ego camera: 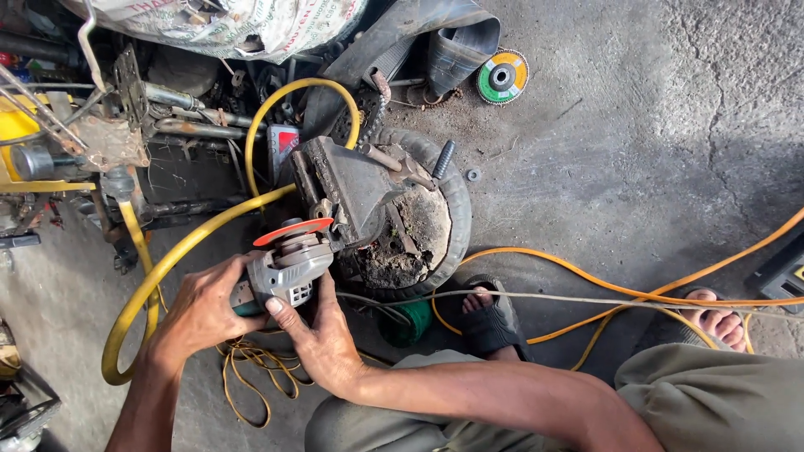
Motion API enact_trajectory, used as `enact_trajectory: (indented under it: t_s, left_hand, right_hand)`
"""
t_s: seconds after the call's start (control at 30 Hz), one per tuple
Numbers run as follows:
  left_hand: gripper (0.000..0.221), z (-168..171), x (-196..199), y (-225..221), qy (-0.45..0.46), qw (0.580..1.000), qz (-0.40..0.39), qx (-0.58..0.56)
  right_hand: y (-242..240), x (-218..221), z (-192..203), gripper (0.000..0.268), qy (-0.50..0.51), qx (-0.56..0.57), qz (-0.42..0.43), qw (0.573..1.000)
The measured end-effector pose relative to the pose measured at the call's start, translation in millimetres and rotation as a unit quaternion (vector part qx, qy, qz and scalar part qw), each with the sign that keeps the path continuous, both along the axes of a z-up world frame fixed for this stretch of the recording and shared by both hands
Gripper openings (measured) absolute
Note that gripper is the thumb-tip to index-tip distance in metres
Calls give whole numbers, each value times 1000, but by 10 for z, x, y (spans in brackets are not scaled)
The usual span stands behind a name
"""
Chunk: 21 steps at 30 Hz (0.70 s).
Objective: Using an angle grinder to smooth or shape a metal component on a motorcycle frame.
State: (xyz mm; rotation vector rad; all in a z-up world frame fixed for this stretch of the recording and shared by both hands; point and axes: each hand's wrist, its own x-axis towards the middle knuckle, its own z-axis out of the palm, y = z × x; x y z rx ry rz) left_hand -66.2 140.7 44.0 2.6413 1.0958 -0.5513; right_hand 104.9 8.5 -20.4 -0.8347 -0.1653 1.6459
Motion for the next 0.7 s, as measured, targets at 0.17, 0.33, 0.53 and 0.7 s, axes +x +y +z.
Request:
enact_trajectory:
  t_s: [0.17, 0.33, 0.53, 0.7]
  left_hand:
    - [92, -25, -23, -7, 12, 1000, 20, -6]
    - [87, 2, 13, -6, 14, 999, 28, -6]
    - [90, -3, -9, 11, 35, 998, 51, -25]
    - [86, -5, 5, 12, 43, 997, 60, -25]
  right_hand:
    - [-2, -25, -31, 84, -15, -2, 3, 1000]
    - [7, -59, -51, 84, -16, 15, -15, 1000]
    - [8, -21, -33, 84, -10, 6, 0, 1000]
    - [8, -3, -21, 83, -5, 12, -10, 1000]
